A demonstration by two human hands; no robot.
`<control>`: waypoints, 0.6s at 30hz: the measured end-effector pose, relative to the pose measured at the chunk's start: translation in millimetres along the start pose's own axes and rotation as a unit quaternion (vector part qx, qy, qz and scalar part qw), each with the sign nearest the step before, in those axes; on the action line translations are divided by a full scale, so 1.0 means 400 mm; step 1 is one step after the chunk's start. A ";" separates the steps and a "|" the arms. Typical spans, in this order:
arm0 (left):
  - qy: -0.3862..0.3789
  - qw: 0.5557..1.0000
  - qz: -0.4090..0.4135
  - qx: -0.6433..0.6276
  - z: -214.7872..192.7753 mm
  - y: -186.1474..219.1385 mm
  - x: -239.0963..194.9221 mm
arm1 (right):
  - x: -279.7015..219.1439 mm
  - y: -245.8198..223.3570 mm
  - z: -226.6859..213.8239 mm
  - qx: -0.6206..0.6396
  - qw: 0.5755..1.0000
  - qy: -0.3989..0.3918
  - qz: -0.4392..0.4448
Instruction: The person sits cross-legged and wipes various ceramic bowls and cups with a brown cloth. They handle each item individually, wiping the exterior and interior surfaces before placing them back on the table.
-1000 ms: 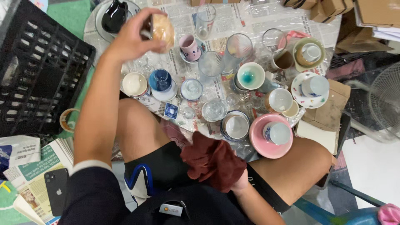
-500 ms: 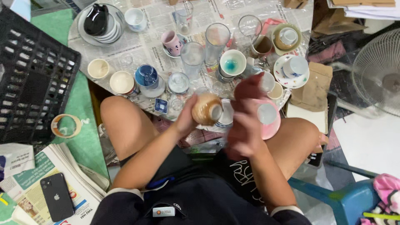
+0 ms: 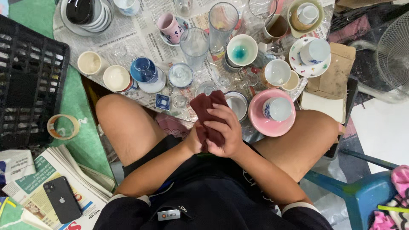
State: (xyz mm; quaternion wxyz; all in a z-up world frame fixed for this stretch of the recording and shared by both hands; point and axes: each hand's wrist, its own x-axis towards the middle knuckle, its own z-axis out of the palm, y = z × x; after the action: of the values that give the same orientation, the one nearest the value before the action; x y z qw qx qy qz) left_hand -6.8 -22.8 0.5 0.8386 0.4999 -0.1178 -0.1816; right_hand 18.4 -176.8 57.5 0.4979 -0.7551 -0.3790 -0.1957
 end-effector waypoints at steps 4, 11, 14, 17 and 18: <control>0.018 0.877 0.261 0.404 -0.008 0.016 -0.011 | -0.032 0.015 0.023 0.045 0.998 0.035 0.023; 0.085 0.819 0.320 0.468 0.007 0.035 0.008 | -0.085 -0.017 0.053 0.138 0.978 0.078 0.133; 0.101 0.830 0.338 0.433 -0.012 0.035 0.025 | -0.086 -0.019 0.059 0.210 0.957 0.077 0.187; 0.092 0.801 0.349 0.477 -0.053 0.050 0.039 | -0.068 -0.013 0.059 0.262 0.939 0.058 0.214; 0.087 0.786 0.349 0.504 -0.065 0.056 0.039 | -0.062 -0.013 0.056 0.276 0.934 0.049 0.220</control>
State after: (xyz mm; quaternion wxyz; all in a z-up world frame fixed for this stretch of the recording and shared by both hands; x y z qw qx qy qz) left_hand 21.2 1.2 8.3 0.4807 0.7897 -0.2855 0.2526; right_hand -3.3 -164.9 34.2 0.7351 -0.6421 -0.2175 -0.0052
